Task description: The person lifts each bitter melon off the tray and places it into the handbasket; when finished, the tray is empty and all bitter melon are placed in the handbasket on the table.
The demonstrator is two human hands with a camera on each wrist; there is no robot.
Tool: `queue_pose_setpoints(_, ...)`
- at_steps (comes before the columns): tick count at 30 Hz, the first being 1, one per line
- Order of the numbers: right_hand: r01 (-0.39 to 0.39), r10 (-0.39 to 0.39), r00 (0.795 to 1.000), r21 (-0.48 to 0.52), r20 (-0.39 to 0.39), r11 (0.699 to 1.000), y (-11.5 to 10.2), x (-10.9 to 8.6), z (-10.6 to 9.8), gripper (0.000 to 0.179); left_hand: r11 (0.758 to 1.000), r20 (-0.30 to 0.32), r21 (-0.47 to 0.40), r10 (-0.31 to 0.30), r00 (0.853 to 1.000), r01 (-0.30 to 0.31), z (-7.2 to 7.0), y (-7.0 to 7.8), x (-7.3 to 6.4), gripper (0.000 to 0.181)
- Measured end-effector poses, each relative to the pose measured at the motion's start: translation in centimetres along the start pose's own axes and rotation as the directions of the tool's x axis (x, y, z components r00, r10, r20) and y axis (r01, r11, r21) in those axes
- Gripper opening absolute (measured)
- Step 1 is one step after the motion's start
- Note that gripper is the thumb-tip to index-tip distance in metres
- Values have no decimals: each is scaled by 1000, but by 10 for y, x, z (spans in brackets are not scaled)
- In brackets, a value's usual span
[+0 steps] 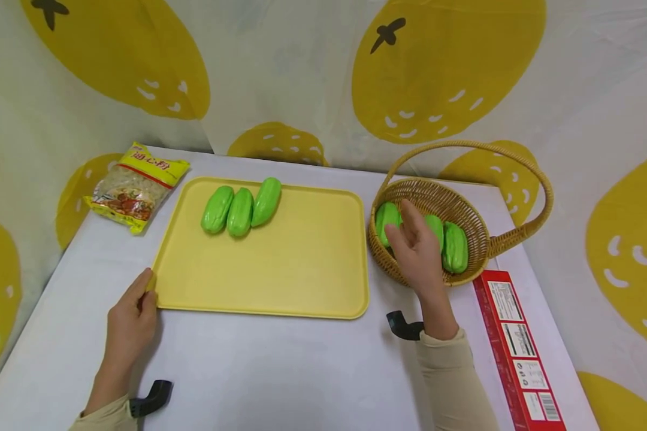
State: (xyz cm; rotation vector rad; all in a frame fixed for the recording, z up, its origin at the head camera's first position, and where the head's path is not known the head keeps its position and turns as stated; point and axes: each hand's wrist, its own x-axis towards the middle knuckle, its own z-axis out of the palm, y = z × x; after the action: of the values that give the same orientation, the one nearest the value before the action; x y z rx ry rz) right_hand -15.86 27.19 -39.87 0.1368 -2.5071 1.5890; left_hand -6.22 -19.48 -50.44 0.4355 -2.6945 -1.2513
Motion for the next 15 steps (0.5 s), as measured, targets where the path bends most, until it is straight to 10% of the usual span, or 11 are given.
queue_pose_setpoints(15, -29, 2, 987, 167, 161, 986, -6, 11, 52, 65, 1000, -15, -14, 20, 1000, -20, 0, -1, 0, 51)
